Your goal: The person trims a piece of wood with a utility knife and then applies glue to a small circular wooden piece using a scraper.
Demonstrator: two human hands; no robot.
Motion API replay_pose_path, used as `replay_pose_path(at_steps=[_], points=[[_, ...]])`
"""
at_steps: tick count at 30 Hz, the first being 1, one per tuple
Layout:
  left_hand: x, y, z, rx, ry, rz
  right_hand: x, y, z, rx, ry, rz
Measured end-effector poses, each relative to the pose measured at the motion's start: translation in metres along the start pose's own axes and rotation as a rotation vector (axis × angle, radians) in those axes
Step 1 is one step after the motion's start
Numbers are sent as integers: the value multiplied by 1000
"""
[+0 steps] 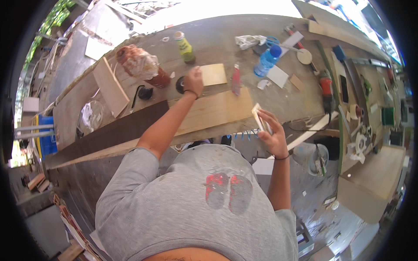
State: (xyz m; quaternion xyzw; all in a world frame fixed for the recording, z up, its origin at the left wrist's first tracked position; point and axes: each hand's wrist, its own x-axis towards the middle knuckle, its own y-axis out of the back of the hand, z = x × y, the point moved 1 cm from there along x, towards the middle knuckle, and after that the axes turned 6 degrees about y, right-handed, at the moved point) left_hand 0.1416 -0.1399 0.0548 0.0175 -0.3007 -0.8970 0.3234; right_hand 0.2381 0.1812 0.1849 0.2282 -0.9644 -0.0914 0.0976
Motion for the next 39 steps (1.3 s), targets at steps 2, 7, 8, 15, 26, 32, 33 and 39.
replay_pose_path(at_steps=[2,7,8,15,26,32,33,39], points=[[0,15,-11,107,-207,80,-11,7,17,372,-58,84],[-12,48,-45,582,-202,-34,-13,13,22,1249,-28,187],[-14,51,-50,594,-140,-92,-10,12,17,1234,-1,148],[-12,63,-45,508,-87,-164,-7,16,19,1349,-22,187],[-92,87,54,-1492,573,-741,2,11,-30,358,312,-86],[-121,82,78,-1597,528,-870,21,-3,-60,-213,607,-254],[-123,83,80,-1597,533,-904,23,-5,-63,-288,641,-267],[-136,89,92,-1706,499,-899,23,-1,-54,-160,677,-299]])
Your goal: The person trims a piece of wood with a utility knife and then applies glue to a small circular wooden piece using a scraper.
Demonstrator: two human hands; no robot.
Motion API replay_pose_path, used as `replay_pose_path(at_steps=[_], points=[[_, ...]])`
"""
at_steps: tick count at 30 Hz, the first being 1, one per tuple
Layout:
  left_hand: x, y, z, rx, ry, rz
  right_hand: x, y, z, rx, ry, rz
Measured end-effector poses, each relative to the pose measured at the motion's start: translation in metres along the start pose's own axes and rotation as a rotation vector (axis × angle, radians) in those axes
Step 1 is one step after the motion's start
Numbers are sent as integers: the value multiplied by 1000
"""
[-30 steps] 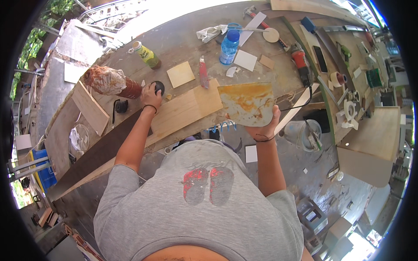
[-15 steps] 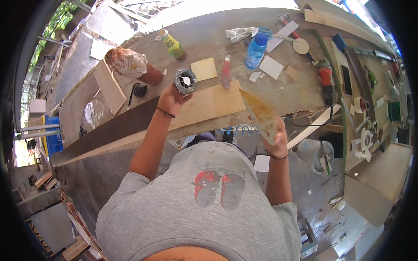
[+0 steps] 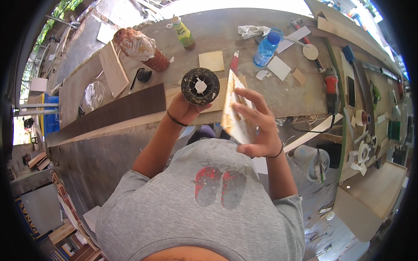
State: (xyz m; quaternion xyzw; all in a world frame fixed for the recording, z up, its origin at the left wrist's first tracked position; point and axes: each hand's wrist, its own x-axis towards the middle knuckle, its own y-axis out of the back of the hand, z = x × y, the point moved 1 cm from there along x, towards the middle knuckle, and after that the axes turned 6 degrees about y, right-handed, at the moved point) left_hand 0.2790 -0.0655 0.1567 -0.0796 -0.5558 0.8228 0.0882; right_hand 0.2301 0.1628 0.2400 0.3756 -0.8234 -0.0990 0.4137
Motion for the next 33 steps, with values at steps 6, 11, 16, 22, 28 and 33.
replay_pose_path(at_steps=[6,11,16,22,28,33], points=[[-5,8,-2,-78,35,-65,-51,2,8,889,-330,472],[6,64,-11,166,205,299,-69,7,19,1136,-233,508],[13,135,-24,743,345,826,-86,6,25,1153,-325,592],[4,133,0,1475,105,1085,-74,2,14,1170,-202,525],[1,124,-13,1720,-415,900,-85,1,19,1170,-222,575],[12,123,-16,1749,-379,916,-80,-4,18,1115,-236,538]])
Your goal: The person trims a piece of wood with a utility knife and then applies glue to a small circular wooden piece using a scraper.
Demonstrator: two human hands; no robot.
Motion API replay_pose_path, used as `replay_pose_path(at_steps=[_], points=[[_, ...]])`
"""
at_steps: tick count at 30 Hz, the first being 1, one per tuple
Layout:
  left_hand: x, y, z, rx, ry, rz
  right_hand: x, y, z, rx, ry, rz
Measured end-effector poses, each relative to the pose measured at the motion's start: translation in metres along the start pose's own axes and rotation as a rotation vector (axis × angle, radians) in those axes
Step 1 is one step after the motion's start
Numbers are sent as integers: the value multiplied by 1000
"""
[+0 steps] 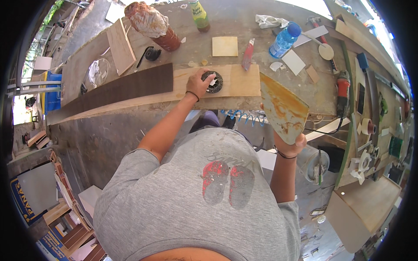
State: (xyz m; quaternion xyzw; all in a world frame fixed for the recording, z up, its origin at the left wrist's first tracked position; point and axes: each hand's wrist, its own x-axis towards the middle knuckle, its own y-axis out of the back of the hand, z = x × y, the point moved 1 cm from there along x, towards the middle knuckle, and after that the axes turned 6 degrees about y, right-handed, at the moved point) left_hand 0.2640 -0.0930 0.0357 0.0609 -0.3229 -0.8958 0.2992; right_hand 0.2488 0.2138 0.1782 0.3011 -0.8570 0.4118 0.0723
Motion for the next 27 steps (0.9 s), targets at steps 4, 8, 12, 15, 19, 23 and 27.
replay_pose_path(at_steps=[4,8,12,15,19,23,27], points=[[-1,-7,0,84,75,9,-3,2,-1,-48,-33,-5],[3,-5,-5,185,218,-63,-13,5,-2,-42,-56,55],[3,-7,-8,140,167,65,-16,9,-2,-1,-48,51],[0,-4,-1,-77,11,99,-18,9,-3,-20,-40,63],[-5,-3,9,131,-226,68,-19,8,-3,-47,-55,92],[-7,-9,17,162,-98,-47,-19,9,-3,-51,-64,65],[-3,-14,8,133,-163,40,-16,4,-2,-56,-73,92]])
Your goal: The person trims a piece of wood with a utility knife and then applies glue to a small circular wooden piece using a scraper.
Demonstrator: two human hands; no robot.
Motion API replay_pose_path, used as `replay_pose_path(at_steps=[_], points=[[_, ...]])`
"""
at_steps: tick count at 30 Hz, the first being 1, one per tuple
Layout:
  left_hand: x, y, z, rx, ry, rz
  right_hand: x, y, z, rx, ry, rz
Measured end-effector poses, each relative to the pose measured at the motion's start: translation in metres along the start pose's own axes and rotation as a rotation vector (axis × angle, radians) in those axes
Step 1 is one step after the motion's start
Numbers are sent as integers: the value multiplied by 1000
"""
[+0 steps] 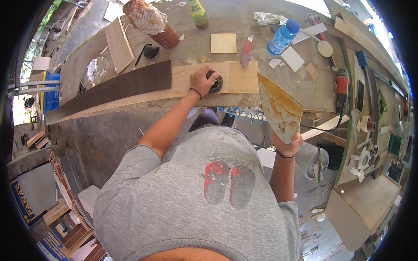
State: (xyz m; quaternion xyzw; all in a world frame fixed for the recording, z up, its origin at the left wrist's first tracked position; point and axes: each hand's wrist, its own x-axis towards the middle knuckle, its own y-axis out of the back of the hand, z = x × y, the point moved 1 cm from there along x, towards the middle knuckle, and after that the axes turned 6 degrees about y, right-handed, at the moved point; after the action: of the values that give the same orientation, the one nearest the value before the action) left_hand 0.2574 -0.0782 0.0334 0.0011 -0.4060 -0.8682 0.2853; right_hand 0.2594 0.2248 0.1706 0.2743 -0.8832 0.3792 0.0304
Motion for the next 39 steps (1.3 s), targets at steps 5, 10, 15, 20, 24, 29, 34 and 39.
replay_pose_path(at_steps=[5,10,15,20,24,29,34,39], points=[[7,-10,-14,-97,188,48,-3,1,-1,1,2,30],[12,-4,-26,-540,389,160,-6,6,-1,24,-6,32],[-9,19,-22,-368,198,207,-7,7,0,29,-4,32],[-37,24,-12,-59,42,67,-7,8,3,27,-12,33],[-41,16,-22,-80,-47,137,-3,2,6,38,-16,6],[-39,19,-15,-223,43,109,-1,4,7,27,-11,-27],[-32,26,0,-306,306,-26,-4,4,6,21,-2,5],[-28,19,-7,-243,243,22,-3,1,6,1,-18,-20]])
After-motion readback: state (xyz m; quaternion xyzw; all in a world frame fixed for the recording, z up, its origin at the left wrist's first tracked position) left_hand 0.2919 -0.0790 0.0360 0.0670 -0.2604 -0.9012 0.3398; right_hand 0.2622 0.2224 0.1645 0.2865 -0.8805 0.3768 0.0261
